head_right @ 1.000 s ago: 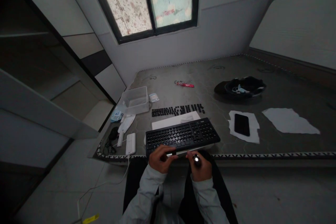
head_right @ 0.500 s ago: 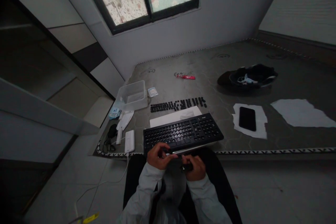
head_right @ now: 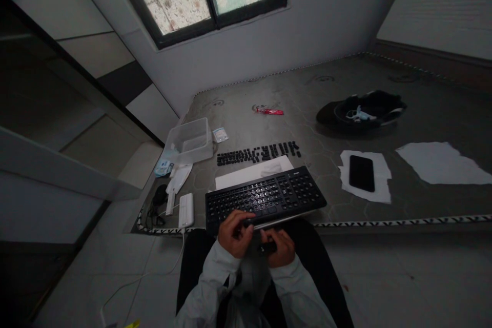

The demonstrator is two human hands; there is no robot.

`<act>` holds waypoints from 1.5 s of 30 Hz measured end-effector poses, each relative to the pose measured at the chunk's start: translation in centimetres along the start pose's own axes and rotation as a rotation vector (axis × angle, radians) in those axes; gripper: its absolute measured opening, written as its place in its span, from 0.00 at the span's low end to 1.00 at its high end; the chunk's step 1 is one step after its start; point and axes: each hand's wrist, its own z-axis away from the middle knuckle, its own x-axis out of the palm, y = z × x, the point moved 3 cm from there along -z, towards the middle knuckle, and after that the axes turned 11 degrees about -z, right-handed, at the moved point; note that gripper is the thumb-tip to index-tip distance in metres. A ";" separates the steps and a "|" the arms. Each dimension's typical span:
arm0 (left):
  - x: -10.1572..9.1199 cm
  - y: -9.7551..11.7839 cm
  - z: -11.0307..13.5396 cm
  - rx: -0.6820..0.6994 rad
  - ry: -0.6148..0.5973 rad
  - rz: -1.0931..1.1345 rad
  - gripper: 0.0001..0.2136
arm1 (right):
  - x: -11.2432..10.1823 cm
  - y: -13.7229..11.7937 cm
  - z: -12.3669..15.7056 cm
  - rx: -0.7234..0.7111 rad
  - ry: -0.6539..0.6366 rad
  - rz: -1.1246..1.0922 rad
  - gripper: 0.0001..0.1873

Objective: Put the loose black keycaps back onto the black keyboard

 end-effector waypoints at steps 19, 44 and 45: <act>-1.0 -3.5 -4.7 -0.157 -0.029 -0.088 0.12 | -0.2 0.8 -0.1 0.020 0.028 -0.059 0.15; 0.4 -8.9 -10.3 -0.319 0.055 -0.102 0.10 | 0.2 1.4 -0.4 -0.099 0.057 -0.028 0.17; 0.4 -8.9 -10.3 -0.317 0.053 -0.103 0.11 | 0.2 1.4 -0.4 -0.096 0.055 -0.030 0.17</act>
